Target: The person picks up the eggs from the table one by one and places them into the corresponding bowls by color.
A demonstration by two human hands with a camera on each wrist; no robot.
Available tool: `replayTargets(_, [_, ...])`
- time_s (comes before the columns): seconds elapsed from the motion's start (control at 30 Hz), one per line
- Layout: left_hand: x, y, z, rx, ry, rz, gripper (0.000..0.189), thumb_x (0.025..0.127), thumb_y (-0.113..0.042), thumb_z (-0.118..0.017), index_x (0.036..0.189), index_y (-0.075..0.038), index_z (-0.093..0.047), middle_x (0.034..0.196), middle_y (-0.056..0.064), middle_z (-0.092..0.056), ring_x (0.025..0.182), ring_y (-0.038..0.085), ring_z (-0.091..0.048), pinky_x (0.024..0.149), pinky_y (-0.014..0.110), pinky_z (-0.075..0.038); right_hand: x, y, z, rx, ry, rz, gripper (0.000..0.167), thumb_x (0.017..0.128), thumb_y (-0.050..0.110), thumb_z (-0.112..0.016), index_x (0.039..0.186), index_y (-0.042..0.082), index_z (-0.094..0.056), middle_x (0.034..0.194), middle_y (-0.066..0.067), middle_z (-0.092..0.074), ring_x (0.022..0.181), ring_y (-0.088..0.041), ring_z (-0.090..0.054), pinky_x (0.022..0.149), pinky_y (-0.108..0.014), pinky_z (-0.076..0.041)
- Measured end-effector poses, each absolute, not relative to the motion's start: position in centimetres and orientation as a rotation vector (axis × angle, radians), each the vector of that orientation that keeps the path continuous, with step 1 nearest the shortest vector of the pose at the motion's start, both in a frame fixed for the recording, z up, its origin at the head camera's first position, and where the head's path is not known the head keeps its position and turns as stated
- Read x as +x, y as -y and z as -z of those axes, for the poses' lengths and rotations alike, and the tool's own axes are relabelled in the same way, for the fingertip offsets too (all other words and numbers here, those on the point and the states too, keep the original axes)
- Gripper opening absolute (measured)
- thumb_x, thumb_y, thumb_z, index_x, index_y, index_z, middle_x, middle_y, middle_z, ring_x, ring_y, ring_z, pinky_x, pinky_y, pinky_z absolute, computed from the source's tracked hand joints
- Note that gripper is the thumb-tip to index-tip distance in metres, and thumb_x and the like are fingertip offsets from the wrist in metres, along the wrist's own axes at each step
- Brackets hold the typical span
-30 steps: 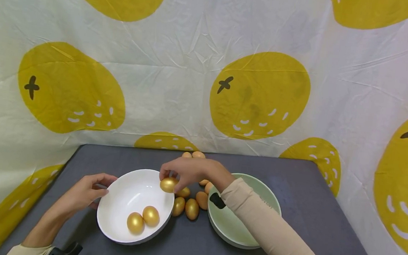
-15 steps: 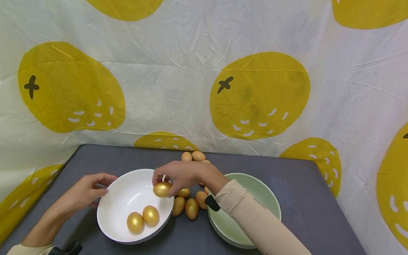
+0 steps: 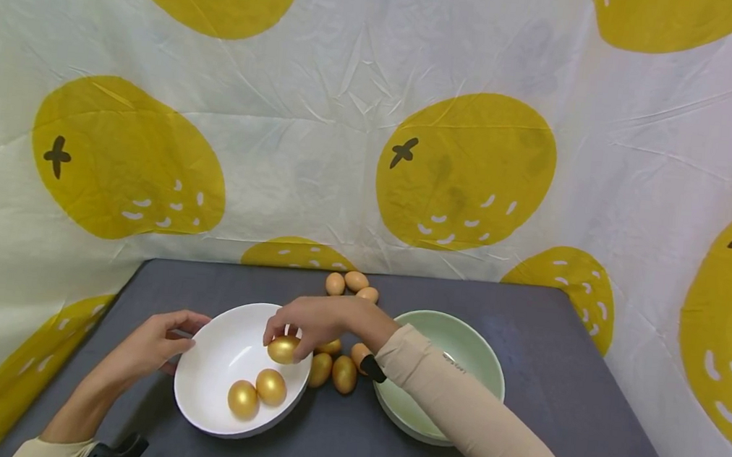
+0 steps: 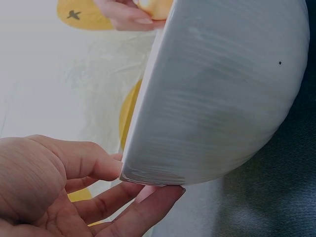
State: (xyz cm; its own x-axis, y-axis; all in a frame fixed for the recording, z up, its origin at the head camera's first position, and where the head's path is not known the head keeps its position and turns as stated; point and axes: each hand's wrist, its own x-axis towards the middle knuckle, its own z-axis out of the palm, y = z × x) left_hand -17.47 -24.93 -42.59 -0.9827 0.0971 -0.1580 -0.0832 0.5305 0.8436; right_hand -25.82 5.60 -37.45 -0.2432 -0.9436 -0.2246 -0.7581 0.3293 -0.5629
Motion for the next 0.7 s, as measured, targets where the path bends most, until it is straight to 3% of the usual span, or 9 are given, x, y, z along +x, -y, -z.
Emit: replayTargets(0.7, [-17.6, 25.0, 42.6, 0.007, -2.566, -1.453, 0.039, 0.095, 0.0, -0.06, 0.134, -0.002, -0.06, 0.116, 0.017, -0.063, 0.096, 0.027, -0.067, 0.062, 0.044, -0.062, -25.7, -3.9, 38.3, -1.551, -2.135, 0.312, 0.04, 0.089, 0.007, -0.074, 0.127, 0.015, -0.063, 0.119, 0.006, -0.061, 0.106, -0.005, -0.057, 0.096, -0.021, -0.049])
